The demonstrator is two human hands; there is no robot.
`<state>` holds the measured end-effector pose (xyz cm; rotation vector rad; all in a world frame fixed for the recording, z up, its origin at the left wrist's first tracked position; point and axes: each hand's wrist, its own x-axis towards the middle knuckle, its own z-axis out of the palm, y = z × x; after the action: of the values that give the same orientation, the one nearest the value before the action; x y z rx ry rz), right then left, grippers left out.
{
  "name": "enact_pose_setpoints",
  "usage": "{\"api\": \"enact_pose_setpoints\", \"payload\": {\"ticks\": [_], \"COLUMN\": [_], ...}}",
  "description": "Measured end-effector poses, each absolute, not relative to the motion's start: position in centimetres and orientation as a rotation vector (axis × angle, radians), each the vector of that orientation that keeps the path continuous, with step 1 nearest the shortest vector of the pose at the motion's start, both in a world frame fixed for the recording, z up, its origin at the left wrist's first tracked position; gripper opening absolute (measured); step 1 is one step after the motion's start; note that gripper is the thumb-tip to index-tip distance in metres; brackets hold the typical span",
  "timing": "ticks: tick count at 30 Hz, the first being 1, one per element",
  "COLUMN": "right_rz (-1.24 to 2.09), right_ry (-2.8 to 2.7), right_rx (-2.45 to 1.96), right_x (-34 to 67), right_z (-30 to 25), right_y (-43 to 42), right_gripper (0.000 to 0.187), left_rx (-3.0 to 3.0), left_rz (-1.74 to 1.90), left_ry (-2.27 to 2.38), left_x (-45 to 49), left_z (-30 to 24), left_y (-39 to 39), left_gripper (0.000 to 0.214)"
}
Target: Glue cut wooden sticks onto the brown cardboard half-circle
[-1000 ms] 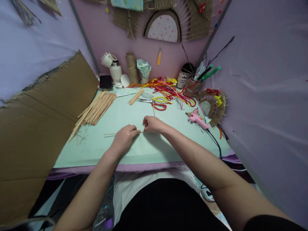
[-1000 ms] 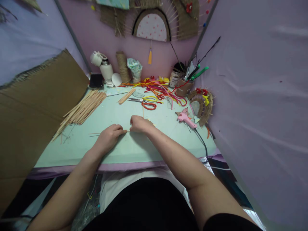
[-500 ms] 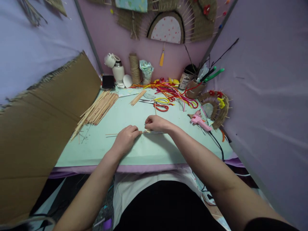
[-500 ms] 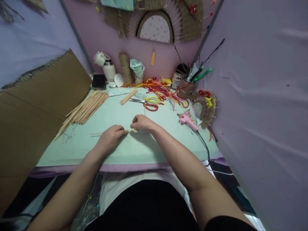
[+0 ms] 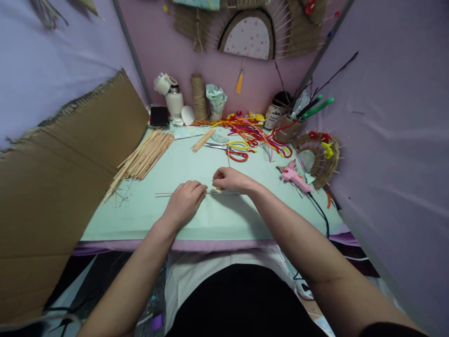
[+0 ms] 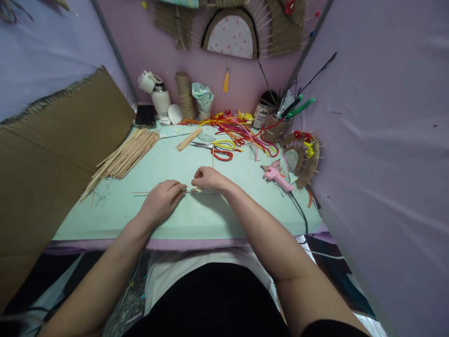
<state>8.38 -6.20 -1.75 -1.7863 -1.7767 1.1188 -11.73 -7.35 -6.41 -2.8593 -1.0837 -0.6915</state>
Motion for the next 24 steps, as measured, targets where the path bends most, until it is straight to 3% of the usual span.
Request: {"api": "enact_pose_setpoints", "payload": {"ticks": [6, 16, 24], "right_rz": [1.251, 0.622, 0.579], "right_ry": [-1.595, -2.05, -2.059], "right_rx": [-1.575, -1.754, -1.923], "right_x": [9.5, 8.7, 10.7], "right_z": [-3.2, -3.6, -2.9], "right_y": [-6.9, -8.0, -8.2], "right_gripper": [0.019, 0.003, 0.005], "left_rx": [-2.883, -2.897, -2.901], "left_rz": [-0.685, -0.68, -0.648], "left_ry": [-1.09, -1.113, -1.124], "left_x": [-11.8, -11.8, -11.9], "left_z": [-6.7, -6.6, -6.7], "left_y": [-7.2, -7.3, -7.3], "left_gripper": [0.019, 0.022, 0.023]}}
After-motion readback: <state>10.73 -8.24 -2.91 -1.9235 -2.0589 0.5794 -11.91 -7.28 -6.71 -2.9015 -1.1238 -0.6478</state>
